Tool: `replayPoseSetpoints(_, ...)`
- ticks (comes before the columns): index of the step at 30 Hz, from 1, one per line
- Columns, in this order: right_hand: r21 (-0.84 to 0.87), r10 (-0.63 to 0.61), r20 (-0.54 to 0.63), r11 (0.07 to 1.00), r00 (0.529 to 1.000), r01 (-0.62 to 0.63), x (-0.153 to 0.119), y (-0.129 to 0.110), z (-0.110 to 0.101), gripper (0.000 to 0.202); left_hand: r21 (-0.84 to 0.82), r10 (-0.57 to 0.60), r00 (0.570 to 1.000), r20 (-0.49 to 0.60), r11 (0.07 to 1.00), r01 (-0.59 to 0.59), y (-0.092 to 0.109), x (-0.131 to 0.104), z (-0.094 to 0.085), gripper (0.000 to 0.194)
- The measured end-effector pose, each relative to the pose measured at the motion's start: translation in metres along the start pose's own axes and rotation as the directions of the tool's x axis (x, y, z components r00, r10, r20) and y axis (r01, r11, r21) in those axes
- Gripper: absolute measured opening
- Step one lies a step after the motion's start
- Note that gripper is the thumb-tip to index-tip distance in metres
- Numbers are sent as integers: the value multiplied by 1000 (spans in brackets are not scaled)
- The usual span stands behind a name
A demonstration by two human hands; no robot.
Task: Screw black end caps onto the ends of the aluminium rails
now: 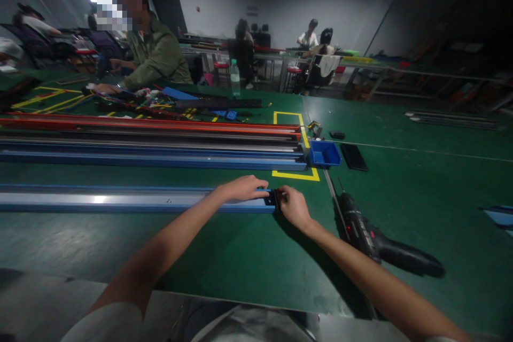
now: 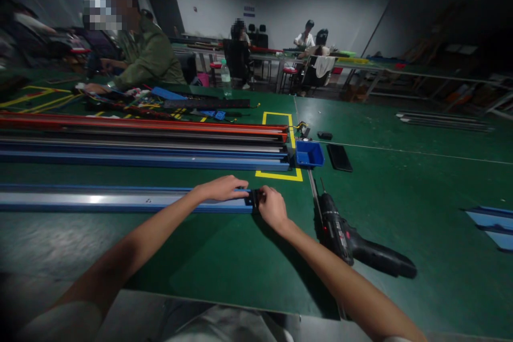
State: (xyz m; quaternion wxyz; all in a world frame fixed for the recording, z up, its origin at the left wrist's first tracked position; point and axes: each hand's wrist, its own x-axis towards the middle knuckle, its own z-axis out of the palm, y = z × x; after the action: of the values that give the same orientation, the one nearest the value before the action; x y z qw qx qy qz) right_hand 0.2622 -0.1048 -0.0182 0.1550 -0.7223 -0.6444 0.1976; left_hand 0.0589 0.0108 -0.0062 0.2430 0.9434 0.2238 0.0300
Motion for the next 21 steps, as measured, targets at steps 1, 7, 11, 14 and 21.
replayPoseSetpoints(1,-39,-3,-30,999,1000,2,-3,-2,2,27,6,-2,1000,-1,1000,2,1,0,0,36)
replayPoseSetpoints(7,-244,-44,-13,969,999,40,-16,-5,14,30,38,-4,1000,-14,999,5,2,-1,0,36)
replayPoseSetpoints(11,-325,-81,39,942,996,90,-14,-10,15,29,33,11,1000,-16,999,-10,-3,-1,3,36)
replayPoseSetpoints(14,-358,-110,66,925,992,126,-8,-17,16,31,23,15,1000,-21,1000,-15,-9,-1,2,36)
replayPoseSetpoints(21,-367,-160,115,910,980,192,6,-38,14,34,-18,-16,999,-30,1000,15,-25,-8,-10,42)
